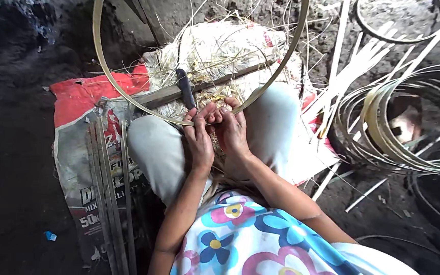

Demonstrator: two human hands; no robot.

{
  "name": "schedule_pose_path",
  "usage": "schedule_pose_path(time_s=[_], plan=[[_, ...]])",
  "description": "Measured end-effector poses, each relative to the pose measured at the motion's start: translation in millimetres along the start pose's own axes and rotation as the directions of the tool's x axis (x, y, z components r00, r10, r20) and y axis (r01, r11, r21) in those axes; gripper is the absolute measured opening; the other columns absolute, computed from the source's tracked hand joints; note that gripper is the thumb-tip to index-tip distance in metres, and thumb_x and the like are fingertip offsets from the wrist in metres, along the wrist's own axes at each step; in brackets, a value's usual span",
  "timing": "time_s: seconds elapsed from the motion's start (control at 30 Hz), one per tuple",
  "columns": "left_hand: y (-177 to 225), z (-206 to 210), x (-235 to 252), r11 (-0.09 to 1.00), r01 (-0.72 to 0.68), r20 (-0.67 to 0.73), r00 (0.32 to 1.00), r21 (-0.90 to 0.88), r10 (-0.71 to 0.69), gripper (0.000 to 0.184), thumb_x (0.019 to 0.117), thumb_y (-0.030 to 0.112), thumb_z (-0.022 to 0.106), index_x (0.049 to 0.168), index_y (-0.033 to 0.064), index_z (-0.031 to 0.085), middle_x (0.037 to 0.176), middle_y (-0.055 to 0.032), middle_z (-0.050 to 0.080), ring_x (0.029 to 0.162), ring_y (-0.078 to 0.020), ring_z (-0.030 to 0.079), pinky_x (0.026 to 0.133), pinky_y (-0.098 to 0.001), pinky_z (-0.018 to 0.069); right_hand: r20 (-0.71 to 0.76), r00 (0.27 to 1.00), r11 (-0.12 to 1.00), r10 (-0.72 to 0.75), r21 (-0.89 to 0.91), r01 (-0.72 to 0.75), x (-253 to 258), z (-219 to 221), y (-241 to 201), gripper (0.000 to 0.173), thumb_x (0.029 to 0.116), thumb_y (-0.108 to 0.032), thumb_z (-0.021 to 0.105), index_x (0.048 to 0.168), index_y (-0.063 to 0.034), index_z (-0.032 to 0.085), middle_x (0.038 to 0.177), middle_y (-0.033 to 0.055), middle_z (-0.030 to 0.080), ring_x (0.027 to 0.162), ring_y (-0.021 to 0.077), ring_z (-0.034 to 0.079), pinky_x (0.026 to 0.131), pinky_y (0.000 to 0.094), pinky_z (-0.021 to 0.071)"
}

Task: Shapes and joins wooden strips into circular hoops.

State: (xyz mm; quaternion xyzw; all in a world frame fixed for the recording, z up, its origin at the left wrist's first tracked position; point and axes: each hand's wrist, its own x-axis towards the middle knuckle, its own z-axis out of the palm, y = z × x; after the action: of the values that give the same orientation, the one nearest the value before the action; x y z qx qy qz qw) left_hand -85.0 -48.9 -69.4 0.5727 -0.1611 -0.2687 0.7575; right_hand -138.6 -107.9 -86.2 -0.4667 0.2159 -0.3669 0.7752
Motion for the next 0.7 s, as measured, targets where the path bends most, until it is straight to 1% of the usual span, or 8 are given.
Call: schedule_pose_path(time_s=[0.17,0.27,0.33,0.43,0.5,0.53,0.63,0.7], plan=[[-6.5,-7.4,-7.7,0.997,-0.029,0.034,0.999,0.066,0.027,0.037,0.1120,0.026,0.030,0.143,0.0165,0.047,0.127,-0.0011,0.067,0.097,-0.0059,0.066,0.080,-0.0231,0.0535,0.038,0.999,0.999,0.035,-0.040,-0.034,-2.9,-7.4,0.9,0.025,0.1094,-0.021,0.032,0.132,-0.0183,0.043,0.078,0.0016,0.052,0.059,0.0083,0.052,0.055,0.0230,0.0479],[-1.0,-6.1,-0.7,0.999,-0.024,-0.002,1.000,0.035,0.024,0.036,0.1114,0.019,0.032,0.135,0.0096,0.057,0.114,-0.0009,0.070,0.089,-0.0042,0.065,0.077,-0.0209,0.0539,0.012,0.997,0.997,0.074,-0.024,-0.073,7.8,2.1,-6.3,0.026,0.1078,-0.015,0.034,0.133,-0.0152,0.040,0.081,-0.0039,0.054,0.067,0.0047,0.057,0.064,0.0222,0.0527],[8.0,-4.5,5.8,1.000,0.008,-0.004,1.000,-0.002,-0.008,0.036,0.1122,0.018,0.030,0.136,0.0070,0.053,0.116,-0.0012,0.071,0.091,-0.0036,0.067,0.078,-0.0210,0.0539,0.036,0.996,0.997,0.076,-0.008,-0.076,11.0,2.7,-15.5,0.028,0.1097,-0.019,0.037,0.137,-0.0144,0.039,0.091,-0.0034,0.060,0.074,0.0049,0.062,0.069,0.0225,0.0544],[15.2,-5.1,10.7,0.972,0.086,0.030,0.996,-0.217,-0.081,0.032,0.1128,0.021,0.027,0.139,0.0160,0.046,0.123,0.0001,0.071,0.099,-0.0066,0.070,0.080,-0.0226,0.0563,0.006,0.999,0.992,0.047,0.120,-0.047,11.9,5.5,-23.0,0.017,0.1112,-0.018,0.037,0.125,-0.0163,0.047,0.090,-0.0028,0.063,0.073,0.0055,0.063,0.067,0.0200,0.0547],[16.3,-2.5,7.8,0.889,0.166,0.046,0.986,-0.427,-0.162,0.031,0.1128,0.032,0.034,0.123,0.0240,0.062,0.104,0.0053,0.070,0.083,-0.0034,0.068,0.068,-0.0163,0.0546,-0.030,0.999,0.980,0.014,0.198,-0.007,9.6,11.4,-16.9,0.012,0.1093,-0.013,0.040,0.116,-0.0166,0.049,0.086,-0.0026,0.061,0.070,0.0053,0.061,0.066,0.0197,0.0542],[16.1,-1.4,6.8,0.859,0.178,0.055,0.983,-0.481,-0.173,0.032,0.1124,0.038,0.033,0.117,0.0255,0.063,0.092,0.0073,0.066,0.076,-0.0023,0.064,0.064,-0.0148,0.0525,-0.031,0.999,0.978,0.005,0.208,0.001,9.1,13.3,-13.2,0.012,0.1089,-0.012,0.041,0.117,-0.0167,0.048,0.086,-0.0028,0.059,0.070,0.0052,0.059,0.066,0.0200,0.0535],[11.8,-3.5,3.6,0.866,0.141,0.034,0.989,-0.479,-0.142,0.032,0.1121,0.043,0.029,0.115,0.0275,0.057,0.073,0.0100,0.049,0.061,-0.0009,0.053,0.058,-0.0137,0.0472,-0.019,0.999,0.983,0.038,0.183,-0.034,6.3,14.5,-6.7,0.015,0.1085,-0.012,0.038,0.120,-0.0169,0.046,0.085,-0.0025,0.057,0.069,0.0065,0.059,0.065,0.0218,0.0536],[11.2,-5.3,1.0,0.907,0.120,0.006,0.992,-0.404,-0.129,0.035,0.1113,0.047,0.029,0.103,0.0257,0.056,0.070,0.0093,0.046,0.058,-0.0014,0.051,0.054,-0.0140,0.0455,0.002,0.998,0.991,0.060,0.120,-0.060,2.6,11.4,-4.3,0.018,0.1088,-0.014,0.033,0.121,-0.0172,0.046,0.084,-0.0017,0.056,0.067,0.0070,0.057,0.063,0.0218,0.0518]])
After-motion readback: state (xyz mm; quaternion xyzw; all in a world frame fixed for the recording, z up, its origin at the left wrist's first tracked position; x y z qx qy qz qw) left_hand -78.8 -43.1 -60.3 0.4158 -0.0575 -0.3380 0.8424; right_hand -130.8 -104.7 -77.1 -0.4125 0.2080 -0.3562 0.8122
